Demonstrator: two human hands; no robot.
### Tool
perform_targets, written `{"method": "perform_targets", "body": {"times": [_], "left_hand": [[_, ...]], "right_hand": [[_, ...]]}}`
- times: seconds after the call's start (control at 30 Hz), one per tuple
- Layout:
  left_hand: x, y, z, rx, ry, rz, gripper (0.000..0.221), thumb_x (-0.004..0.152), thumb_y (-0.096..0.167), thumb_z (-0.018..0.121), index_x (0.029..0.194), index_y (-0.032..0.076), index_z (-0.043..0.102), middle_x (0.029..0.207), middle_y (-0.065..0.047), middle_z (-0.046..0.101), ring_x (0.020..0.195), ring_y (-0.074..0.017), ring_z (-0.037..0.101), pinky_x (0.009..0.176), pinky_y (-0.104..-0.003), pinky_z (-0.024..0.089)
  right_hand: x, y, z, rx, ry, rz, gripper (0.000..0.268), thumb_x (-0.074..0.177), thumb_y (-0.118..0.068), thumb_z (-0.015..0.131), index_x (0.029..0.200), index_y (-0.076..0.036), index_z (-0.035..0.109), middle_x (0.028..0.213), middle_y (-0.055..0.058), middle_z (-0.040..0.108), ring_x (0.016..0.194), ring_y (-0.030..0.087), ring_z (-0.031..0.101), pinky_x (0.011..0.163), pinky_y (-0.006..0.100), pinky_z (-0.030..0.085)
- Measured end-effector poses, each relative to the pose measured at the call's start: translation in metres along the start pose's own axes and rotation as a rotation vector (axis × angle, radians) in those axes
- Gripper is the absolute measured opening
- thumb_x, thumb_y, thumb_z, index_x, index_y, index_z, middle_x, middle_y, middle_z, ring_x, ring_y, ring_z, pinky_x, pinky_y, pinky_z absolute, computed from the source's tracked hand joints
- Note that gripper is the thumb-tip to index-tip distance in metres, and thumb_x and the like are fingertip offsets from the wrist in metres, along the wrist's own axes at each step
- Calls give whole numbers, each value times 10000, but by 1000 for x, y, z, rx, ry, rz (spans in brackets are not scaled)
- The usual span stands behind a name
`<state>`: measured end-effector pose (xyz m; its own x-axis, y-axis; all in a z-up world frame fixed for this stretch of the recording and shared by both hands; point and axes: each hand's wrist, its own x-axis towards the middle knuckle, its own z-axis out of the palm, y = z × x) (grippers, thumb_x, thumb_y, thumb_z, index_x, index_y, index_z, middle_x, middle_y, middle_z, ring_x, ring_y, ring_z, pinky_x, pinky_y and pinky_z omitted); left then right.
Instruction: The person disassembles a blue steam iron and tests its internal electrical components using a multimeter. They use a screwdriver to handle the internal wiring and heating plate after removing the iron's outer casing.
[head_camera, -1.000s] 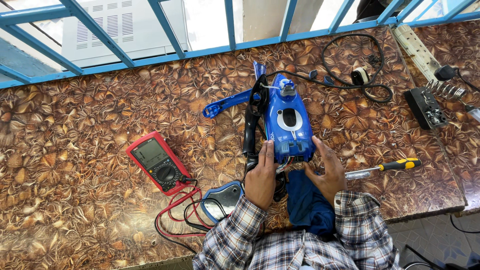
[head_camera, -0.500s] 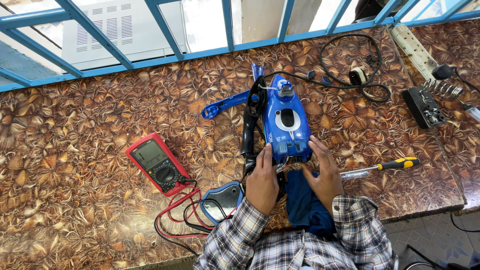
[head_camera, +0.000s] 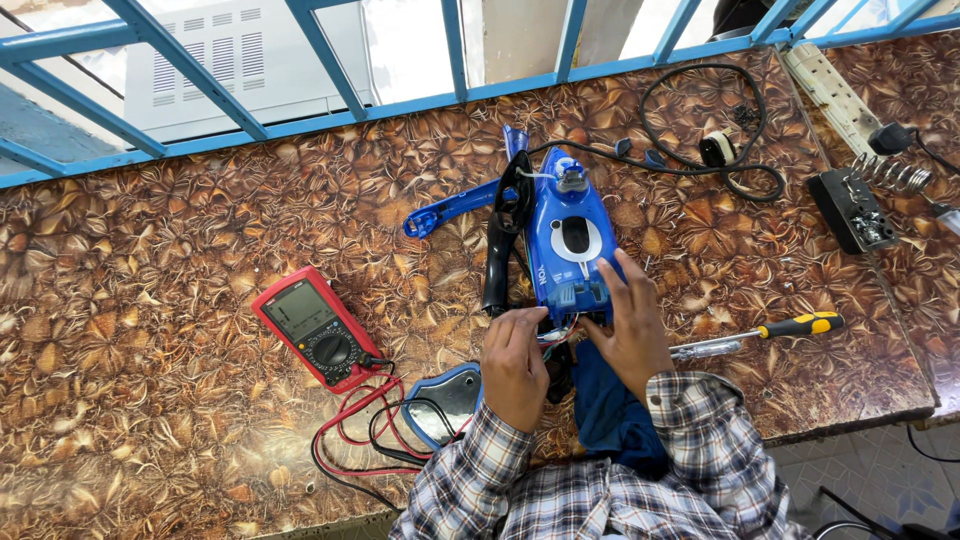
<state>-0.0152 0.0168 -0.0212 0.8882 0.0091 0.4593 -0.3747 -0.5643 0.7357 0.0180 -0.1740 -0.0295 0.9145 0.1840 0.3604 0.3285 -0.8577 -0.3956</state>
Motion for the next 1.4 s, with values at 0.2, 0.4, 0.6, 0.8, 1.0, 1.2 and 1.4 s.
{"method": "perform_targets", "body": {"times": [0.2, 0.4, 0.6, 0.8, 1.0, 1.2, 1.4], "left_hand": [[3, -7, -2, -21, -23, -37, 269, 1000, 19, 526, 1189, 114, 694, 1111, -60, 697, 1086, -305, 669, 925, -405, 512], [-6, -20, 11, 68, -133, -39, 333, 1005, 41, 517, 1314, 90, 632, 1201, -104, 676, 1157, -308, 638, 983, -423, 450], [-15, -23, 25, 235, -232, -37, 627, 909, -66, 521, 1528, -22, 429, 1213, -210, 682, 1194, -352, 616, 1030, -490, 361], [-7, 7, 7, 427, -350, 1, 801, 813, 4, 540, 1571, -107, 306, 1160, -248, 698, 1151, -370, 600, 963, -452, 376], [-4, 15, 0, 441, -352, -45, 794, 802, 11, 546, 1555, -125, 332, 1064, -226, 725, 1088, -367, 613, 880, -432, 392], [-2, 19, -8, 281, -277, -124, 662, 853, -46, 517, 1509, -71, 429, 1136, -219, 689, 990, -380, 592, 852, -483, 426], [6, 20, -36, 39, -189, -169, 401, 945, -67, 529, 1332, -19, 623, 1160, -157, 748, 1056, -304, 689, 926, -457, 506]], "right_hand": [[8, 6, -1, 25, -23, -91, 800, 851, -307, 785, 1536, -99, 427, 1551, 202, 402, 1453, 441, 394, 1175, 551, 384], [7, 19, 11, -87, -28, -157, 805, 852, -279, 756, 1555, -114, 401, 1545, 229, 399, 1437, 449, 401, 1183, 556, 356], [22, 1, 1, -357, -73, -391, 841, 822, -232, 609, 1615, -163, 340, 1583, 180, 387, 1495, 386, 359, 1208, 510, 280], [24, -4, 4, -468, -71, -414, 851, 801, -188, 618, 1608, -113, 357, 1590, 244, 381, 1479, 444, 374, 1186, 521, 335], [30, -11, 5, -509, -89, -429, 859, 796, -216, 636, 1607, -131, 367, 1538, 251, 432, 1437, 462, 430, 1157, 537, 375], [33, 0, -6, -356, -105, -502, 692, 886, -284, 665, 1513, -101, 437, 1545, 228, 487, 1440, 413, 471, 1154, 537, 432], [36, -1, -15, -137, -1, -461, 797, 856, -241, 761, 1541, -79, 387, 1519, 239, 506, 1420, 420, 508, 1145, 582, 463]]}}
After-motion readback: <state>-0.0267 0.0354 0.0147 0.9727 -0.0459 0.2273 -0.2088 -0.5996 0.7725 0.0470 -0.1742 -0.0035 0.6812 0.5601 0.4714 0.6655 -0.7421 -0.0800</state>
